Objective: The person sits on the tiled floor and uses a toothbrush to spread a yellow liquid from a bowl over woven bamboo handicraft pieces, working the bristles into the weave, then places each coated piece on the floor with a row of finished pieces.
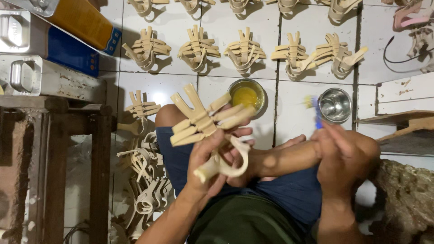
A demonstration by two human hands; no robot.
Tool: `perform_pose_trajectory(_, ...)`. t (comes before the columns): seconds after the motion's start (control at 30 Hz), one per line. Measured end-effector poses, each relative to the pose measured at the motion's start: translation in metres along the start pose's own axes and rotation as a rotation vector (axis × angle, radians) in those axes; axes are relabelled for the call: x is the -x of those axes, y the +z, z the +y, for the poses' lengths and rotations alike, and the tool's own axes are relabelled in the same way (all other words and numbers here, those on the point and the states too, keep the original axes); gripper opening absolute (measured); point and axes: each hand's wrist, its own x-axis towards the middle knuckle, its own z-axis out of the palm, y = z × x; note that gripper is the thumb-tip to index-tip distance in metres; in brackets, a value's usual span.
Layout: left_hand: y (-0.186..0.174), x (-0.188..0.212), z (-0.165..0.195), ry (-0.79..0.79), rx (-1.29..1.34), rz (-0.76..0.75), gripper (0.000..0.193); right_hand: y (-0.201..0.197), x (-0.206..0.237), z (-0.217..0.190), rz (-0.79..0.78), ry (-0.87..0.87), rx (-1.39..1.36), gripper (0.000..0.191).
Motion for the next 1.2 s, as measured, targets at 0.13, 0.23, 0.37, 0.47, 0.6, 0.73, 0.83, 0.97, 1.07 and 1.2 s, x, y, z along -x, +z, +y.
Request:
perform_pose_trajectory(0.13,-0.008,-0.004,-0.009,0.016,-0.043,0.010,0.033,-0.007,-0.003,-0.005,0.041,0.072,-0.254,0.020)
perform_pose_trajectory(0.23,-0.006,-0.001,-0.013,0.124,-0.153,0.139,0.032,-0.005,0.002,-0.015,-0.171,-0.071,-0.184,0.020)
perform_pose_trajectory(0.37,0.001,-0.002,-0.011,0.282,-0.258,0.194,0.048,0.009,0.013,-0.024,-0.357,-0.100,-0.326,0.020)
perform_pose_trajectory(0.47,0.007,-0.001,-0.010,0.280,-0.341,0.205,0.028,0.016,0.015,-0.026,-0.328,0.008,-0.198,0.021)
perform_pose_trajectory(0.6,0.010,-0.001,-0.007,0.261,-0.376,0.216,0.029,0.021,0.018,-0.029,-0.273,-0.189,0.037,0.021)
perform_pose_trajectory(0.73,0.010,-0.001,-0.002,0.271,-0.425,0.186,0.020,0.018,0.014,-0.021,-0.232,-0.225,0.189,0.023)
perform_pose_trajectory(0.83,0.005,0.000,0.001,0.278,-0.423,0.170,0.014,0.003,-0.004,0.003,-0.116,-0.261,0.228,0.020)
perform_pose_trajectory(0.97,-0.008,-0.006,0.001,0.206,-0.409,0.183,0.013,-0.017,-0.005,0.033,0.236,0.237,-0.205,0.025)
perform_pose_trajectory(1.07,-0.019,-0.023,-0.003,0.208,-0.330,0.204,0.008,-0.025,-0.003,0.046,0.262,0.191,-0.547,0.024)
perform_pose_trajectory(1.2,-0.030,-0.042,-0.016,-0.004,-0.191,0.225,0.022,0.013,0.021,0.044,-0.049,-0.025,-0.376,0.011)
